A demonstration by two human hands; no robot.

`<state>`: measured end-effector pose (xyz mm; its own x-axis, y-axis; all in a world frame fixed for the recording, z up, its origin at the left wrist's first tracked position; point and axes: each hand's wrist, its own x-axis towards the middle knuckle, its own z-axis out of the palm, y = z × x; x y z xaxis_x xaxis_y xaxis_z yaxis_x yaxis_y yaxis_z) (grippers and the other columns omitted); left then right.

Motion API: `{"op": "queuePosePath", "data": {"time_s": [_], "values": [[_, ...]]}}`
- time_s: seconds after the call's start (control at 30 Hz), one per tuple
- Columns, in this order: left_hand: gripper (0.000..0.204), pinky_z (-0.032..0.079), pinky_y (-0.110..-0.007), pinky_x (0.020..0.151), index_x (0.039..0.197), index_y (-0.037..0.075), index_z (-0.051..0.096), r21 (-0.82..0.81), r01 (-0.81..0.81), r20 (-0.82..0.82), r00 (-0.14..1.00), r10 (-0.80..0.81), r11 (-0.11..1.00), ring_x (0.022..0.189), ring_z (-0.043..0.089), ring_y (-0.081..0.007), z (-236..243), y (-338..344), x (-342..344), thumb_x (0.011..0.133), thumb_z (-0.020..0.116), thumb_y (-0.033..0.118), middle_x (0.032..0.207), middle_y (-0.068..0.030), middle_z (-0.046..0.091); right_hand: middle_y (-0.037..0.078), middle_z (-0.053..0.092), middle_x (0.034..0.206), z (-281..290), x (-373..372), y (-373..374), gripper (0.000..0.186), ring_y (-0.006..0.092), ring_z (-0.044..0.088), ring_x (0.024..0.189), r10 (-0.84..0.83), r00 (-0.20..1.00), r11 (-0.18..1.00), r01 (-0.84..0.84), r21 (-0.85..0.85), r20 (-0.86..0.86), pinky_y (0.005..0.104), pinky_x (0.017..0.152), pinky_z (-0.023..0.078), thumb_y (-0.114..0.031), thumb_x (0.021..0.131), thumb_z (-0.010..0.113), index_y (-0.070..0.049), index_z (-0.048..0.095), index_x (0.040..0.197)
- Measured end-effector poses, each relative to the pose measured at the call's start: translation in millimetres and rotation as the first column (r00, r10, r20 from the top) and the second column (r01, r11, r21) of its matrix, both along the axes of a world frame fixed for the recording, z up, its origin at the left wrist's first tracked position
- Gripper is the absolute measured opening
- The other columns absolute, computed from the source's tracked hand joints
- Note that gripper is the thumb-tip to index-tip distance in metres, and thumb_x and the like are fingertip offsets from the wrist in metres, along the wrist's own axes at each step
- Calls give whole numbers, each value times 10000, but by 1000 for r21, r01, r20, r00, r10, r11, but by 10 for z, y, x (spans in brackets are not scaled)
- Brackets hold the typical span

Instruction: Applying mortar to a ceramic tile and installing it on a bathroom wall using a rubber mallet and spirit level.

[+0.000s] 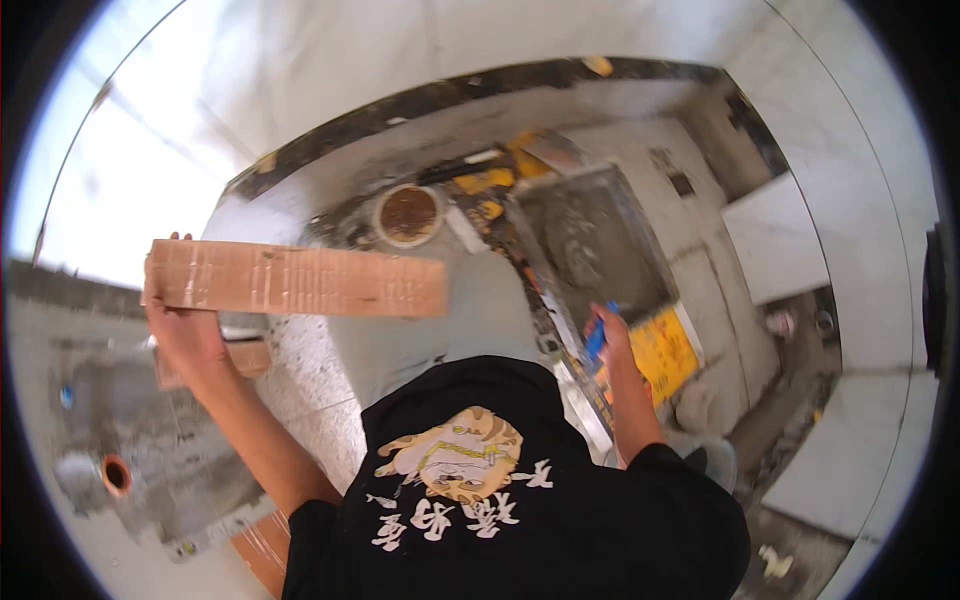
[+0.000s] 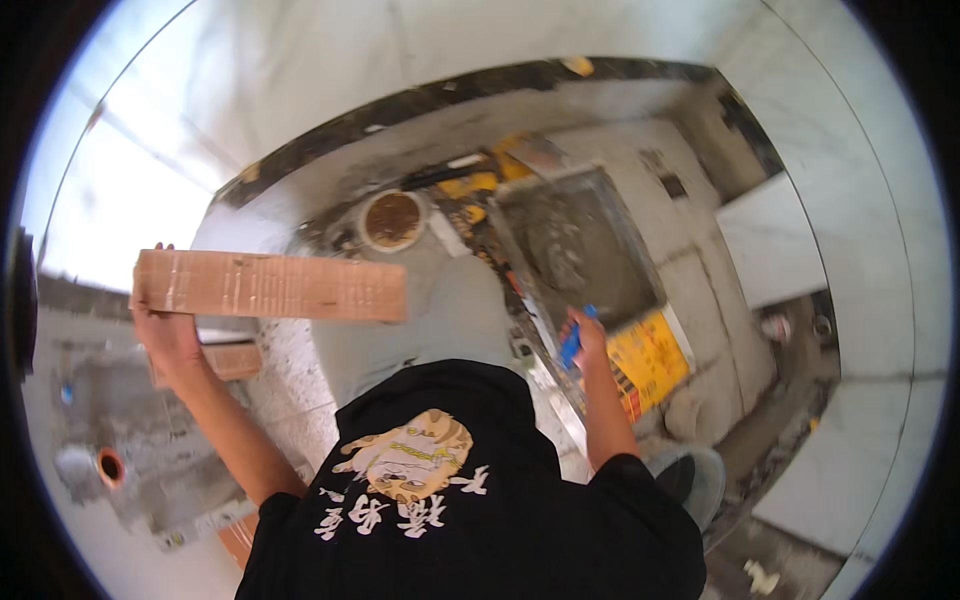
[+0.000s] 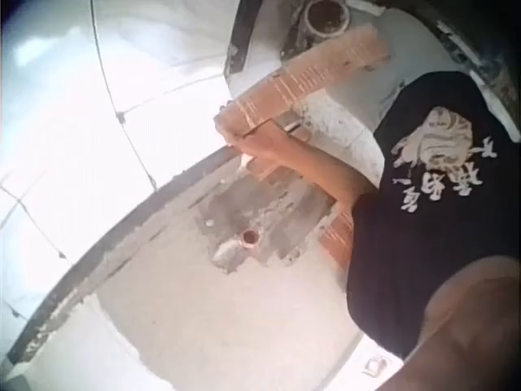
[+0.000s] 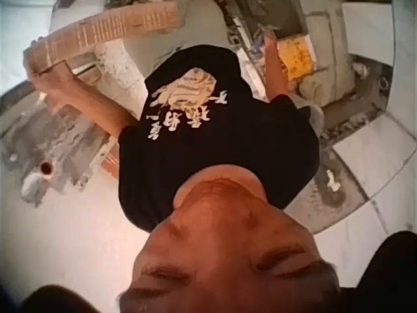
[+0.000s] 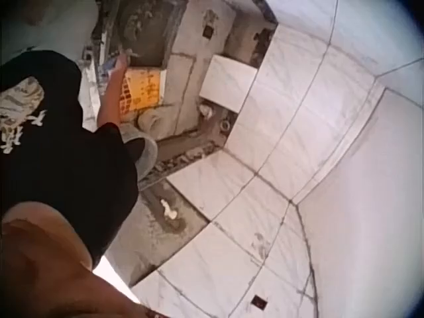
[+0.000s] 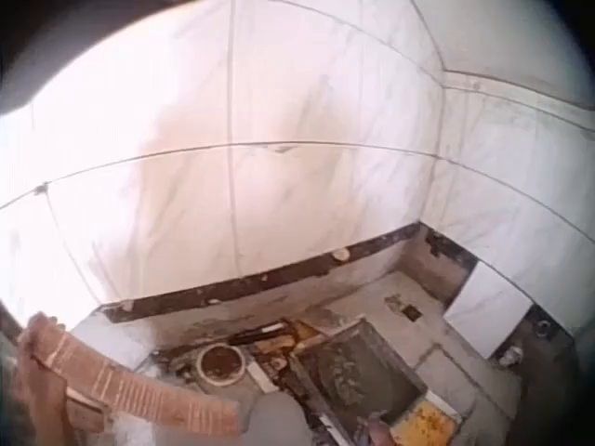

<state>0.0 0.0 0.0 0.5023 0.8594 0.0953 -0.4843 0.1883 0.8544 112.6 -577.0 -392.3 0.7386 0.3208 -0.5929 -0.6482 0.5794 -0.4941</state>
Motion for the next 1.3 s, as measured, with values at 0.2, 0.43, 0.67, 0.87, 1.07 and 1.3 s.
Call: {"op": "queuePosePath", "data": {"time_s": [0.2,0.43,0.67,0.87,1.07,1.3], "values": [[435,440,-516,1105,1433,-17,437,-211,515,225,852,-472,830,1249,552,-382,-1021,-902,1255,1038,366,152,1338,-214,575,163,717,1103,1620,-36,599,284,228,705,868,-316,949,948,316,-44,22,410,686,622,-229,901,771,-67,600,1060],[468,415,-556,1110,1494,44,355,-316,458,164,889,-428,831,1262,528,-381,-1036,-1787,1388,1050,369,193,1360,-204,543,50,606,865,2015,-236,487,268,212,671,815,-271,949,927,302,-222,160,338,580,593,-99,860,767,-72,554,1020],[821,226,-592,1215,1537,3,323,-418,907,780,389,-490,55,1454,329,-428,-1133,-2060,767,983,461,593,1561,-244,373,54,625,873,1975,-47,264,321,150,616,682,-219,909,870,346,-352,354,311,524,536,-68,803,797,-88,546,1002],[923,234,-781,1097,1586,15,235,-522,670,662,-72,-746,-528,1499,109,-532,-1345,-2340,696,900,576,529,1625,-287,201,50,626,855,2307,342,245,309,145,611,663,-5,907,830,238,-505,420,306,518,523,-102,804,803,-83,556,989],[874,228,-768,1119,1587,14,231,-430,703,698,-139,-702,-567,1494,117,-543,-1404,-2091,1019,865,589,352,1616,-317,185,50,611,811,2648,687,96,316,123,567,596,104,914,748,189,-637,393,291,482,484,-298,887,780,-80,561,951],[732,238,-622,1207,1547,-29,305,-347,869,724,10,-690,-352,1479,250,-486,-1222,-1855,1683,1016,474,447,1583,-272,324,69,582,746,2054,804,-356,346,149,547,539,271,962,404,-93,-910,22,320,434,468,-369,913,720,-46,597,927]]}}
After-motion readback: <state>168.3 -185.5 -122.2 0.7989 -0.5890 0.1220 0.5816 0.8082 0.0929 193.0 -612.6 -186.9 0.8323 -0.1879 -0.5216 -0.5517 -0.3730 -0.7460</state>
